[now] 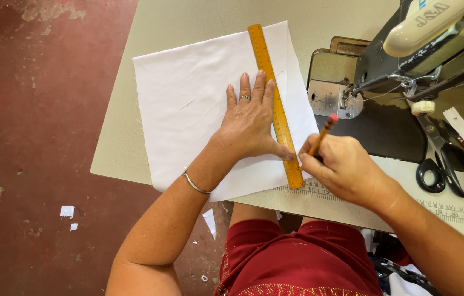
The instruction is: Measuring white fabric with a ruler, marking lines with a pencil, and cutting the fabric with scissors on a workbench.
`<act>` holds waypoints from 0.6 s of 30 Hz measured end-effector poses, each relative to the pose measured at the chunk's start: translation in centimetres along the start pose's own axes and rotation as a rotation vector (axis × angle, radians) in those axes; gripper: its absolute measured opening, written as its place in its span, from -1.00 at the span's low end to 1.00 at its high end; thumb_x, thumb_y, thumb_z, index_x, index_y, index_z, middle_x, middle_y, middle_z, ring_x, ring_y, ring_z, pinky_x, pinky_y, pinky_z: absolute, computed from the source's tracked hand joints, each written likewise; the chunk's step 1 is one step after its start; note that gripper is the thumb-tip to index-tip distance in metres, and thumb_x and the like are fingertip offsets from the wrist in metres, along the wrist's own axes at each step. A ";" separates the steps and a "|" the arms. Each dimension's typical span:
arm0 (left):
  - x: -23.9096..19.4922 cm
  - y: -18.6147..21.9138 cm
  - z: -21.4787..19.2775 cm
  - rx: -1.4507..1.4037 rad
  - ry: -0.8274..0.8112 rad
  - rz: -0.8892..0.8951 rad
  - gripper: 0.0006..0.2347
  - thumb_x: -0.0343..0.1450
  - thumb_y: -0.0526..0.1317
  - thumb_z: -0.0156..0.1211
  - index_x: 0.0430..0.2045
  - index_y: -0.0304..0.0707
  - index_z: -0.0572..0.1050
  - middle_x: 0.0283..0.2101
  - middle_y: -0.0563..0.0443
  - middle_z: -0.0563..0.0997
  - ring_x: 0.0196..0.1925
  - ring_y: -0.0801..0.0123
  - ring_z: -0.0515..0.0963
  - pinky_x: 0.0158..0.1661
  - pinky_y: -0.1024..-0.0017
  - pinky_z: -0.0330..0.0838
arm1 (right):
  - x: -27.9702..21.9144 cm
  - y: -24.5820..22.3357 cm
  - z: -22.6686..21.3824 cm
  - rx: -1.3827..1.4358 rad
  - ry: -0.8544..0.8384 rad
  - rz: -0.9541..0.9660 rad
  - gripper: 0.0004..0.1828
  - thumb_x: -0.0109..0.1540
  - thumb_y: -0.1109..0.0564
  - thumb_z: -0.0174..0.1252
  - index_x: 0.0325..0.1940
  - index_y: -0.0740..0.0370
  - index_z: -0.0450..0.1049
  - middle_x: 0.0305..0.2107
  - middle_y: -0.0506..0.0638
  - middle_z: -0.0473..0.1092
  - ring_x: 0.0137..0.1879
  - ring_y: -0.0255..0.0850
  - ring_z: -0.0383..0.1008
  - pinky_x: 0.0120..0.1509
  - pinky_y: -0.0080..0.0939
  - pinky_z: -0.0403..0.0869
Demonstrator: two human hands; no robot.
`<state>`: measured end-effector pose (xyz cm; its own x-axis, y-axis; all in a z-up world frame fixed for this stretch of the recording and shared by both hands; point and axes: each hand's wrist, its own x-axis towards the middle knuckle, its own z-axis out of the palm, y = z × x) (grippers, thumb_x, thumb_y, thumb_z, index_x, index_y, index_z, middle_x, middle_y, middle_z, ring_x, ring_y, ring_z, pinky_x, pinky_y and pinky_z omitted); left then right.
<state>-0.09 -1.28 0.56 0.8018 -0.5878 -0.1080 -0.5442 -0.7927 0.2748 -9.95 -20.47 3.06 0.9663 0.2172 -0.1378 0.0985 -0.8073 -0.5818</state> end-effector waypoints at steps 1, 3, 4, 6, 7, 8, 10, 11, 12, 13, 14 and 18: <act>0.0 0.0 0.0 -0.002 0.000 0.001 0.35 -0.05 0.58 0.46 0.42 -0.57 0.01 0.49 -0.62 -0.07 0.52 -0.48 -0.20 0.31 -0.45 -0.36 | 0.7 -0.2 -0.4 -0.001 -0.001 0.002 -0.70 0.34 -0.07 0.11 -0.34 0.18 0.49 -0.64 0.22 0.44 -0.38 0.13 0.57 -0.25 0.02 0.54; -0.2 -0.1 0.0 -0.003 0.004 0.010 0.33 -0.01 0.55 0.47 0.43 -0.57 -0.01 0.49 -0.62 -0.09 0.53 -0.48 -0.21 0.31 -0.44 -0.36 | 2.3 -0.7 -1.1 0.047 -0.082 0.035 -0.63 0.36 -0.09 0.10 -0.32 0.25 0.54 -0.63 0.20 0.49 -0.39 0.10 0.58 -0.21 0.03 0.55; -0.3 0.0 0.0 -0.005 0.005 0.004 0.33 -0.01 0.55 0.47 0.43 -0.57 -0.01 0.49 -0.62 -0.09 0.53 -0.48 -0.21 0.31 -0.44 -0.36 | 3.2 -0.5 -1.2 0.046 -0.087 0.031 -0.63 0.36 -0.09 0.10 -0.32 0.25 0.54 -0.63 0.20 0.49 -0.39 0.10 0.58 -0.21 0.03 0.55; -0.2 0.0 -0.1 0.000 -0.012 0.007 0.32 0.01 0.53 0.48 0.43 -0.57 -0.03 0.50 -0.61 -0.11 0.53 -0.48 -0.22 0.31 -0.44 -0.36 | 4.9 -0.3 -1.5 0.054 -0.117 0.046 -0.61 0.41 -0.04 0.07 -0.26 0.34 0.57 -0.63 0.18 0.49 -0.39 0.08 0.55 -0.19 0.02 0.56; -0.1 -0.1 -0.1 -0.001 -0.010 0.003 0.32 0.01 0.53 0.48 0.43 -0.57 -0.03 0.50 -0.61 -0.11 0.53 -0.48 -0.22 0.31 -0.44 -0.36 | 6.0 -0.5 -1.7 0.052 -0.119 0.042 -0.61 0.41 -0.04 0.07 -0.26 0.34 0.57 -0.63 0.18 0.49 -0.39 0.08 0.55 -0.19 0.02 0.56; -0.1 -0.1 -0.1 0.005 -0.021 0.006 0.34 0.00 0.55 0.46 0.43 -0.58 -0.04 0.50 -0.62 -0.12 0.52 -0.51 -0.21 0.32 -0.45 -0.35 | 6.9 -0.6 -1.8 0.030 -0.103 0.037 -0.56 0.39 -0.08 0.10 -0.32 0.38 0.54 -0.61 0.24 0.48 -0.33 0.17 0.54 -0.16 0.13 0.51; 0.0 -0.1 -0.1 0.010 -0.034 0.009 0.36 -0.02 0.57 0.44 0.43 -0.59 -0.05 0.50 -0.62 -0.13 0.52 -0.54 -0.21 0.32 -0.46 -0.33 | 9.0 -0.7 -2.0 0.007 -0.087 0.032 -0.50 0.37 -0.12 0.14 -0.38 0.42 0.51 -0.58 0.29 0.48 -0.26 0.27 0.53 -0.13 0.24 0.47; 0.0 0.0 -0.2 0.023 -0.050 0.009 0.36 -0.01 0.58 0.43 0.43 -0.60 -0.06 0.50 -0.62 -0.14 0.52 -0.53 -0.22 0.32 -0.46 -0.33 | 10.1 -0.7 -2.0 -0.019 -0.057 0.023 -0.47 0.39 -0.14 0.14 -0.39 0.40 0.51 -0.59 0.30 0.47 -0.23 0.30 0.53 -0.12 0.27 0.44; 0.0 0.0 -0.3 0.036 -0.068 0.010 0.36 0.00 0.58 0.42 0.44 -0.60 -0.08 0.51 -0.61 -0.16 0.52 -0.53 -0.23 0.33 -0.46 -0.33 | 11.1 -0.7 -2.1 -0.045 -0.026 0.015 -0.44 0.41 -0.17 0.14 -0.40 0.39 0.51 -0.59 0.32 0.45 -0.20 0.33 0.53 -0.11 0.30 0.42; 0.3 0.1 -0.3 0.035 -0.069 0.011 0.36 0.00 0.58 0.42 0.44 -0.60 -0.08 0.51 -0.61 -0.16 0.52 -0.53 -0.23 0.33 -0.46 -0.33 | 12.5 -0.4 -2.1 -0.045 -0.027 0.017 -0.44 0.41 -0.17 0.14 -0.40 0.39 0.51 -0.59 0.32 0.45 -0.20 0.33 0.53 -0.11 0.30 0.42; 0.5 0.2 -0.4 0.055 -0.119 -0.009 0.38 0.01 0.60 0.43 0.44 -0.56 -0.16 0.52 -0.53 -0.24 0.52 -0.52 -0.30 0.32 -0.44 -0.34 | 13.9 -0.2 -2.1 -0.072 0.008 0.033 -0.57 0.33 -0.05 0.04 -0.47 0.33 0.39 -0.60 0.18 0.42 -0.32 0.11 0.39 -0.22 0.15 0.32; 0.8 0.1 -0.1 0.047 -0.152 -0.030 0.41 0.00 0.62 0.45 0.45 -0.50 -0.24 0.54 -0.45 -0.32 0.52 -0.48 -0.40 0.32 -0.44 -0.38 | 18.3 -0.7 -2.4 -0.103 0.096 0.075 -0.70 0.26 0.13 -0.09 -0.56 0.24 0.19 -0.65 0.03 0.26 -0.46 -0.11 0.14 -0.36 0.02 0.15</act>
<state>0.55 -1.81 0.56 0.7733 -0.5783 -0.2600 -0.5342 -0.8151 0.2244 8.24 -17.22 2.84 0.9897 0.1049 -0.0978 0.0443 -0.8722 -0.4872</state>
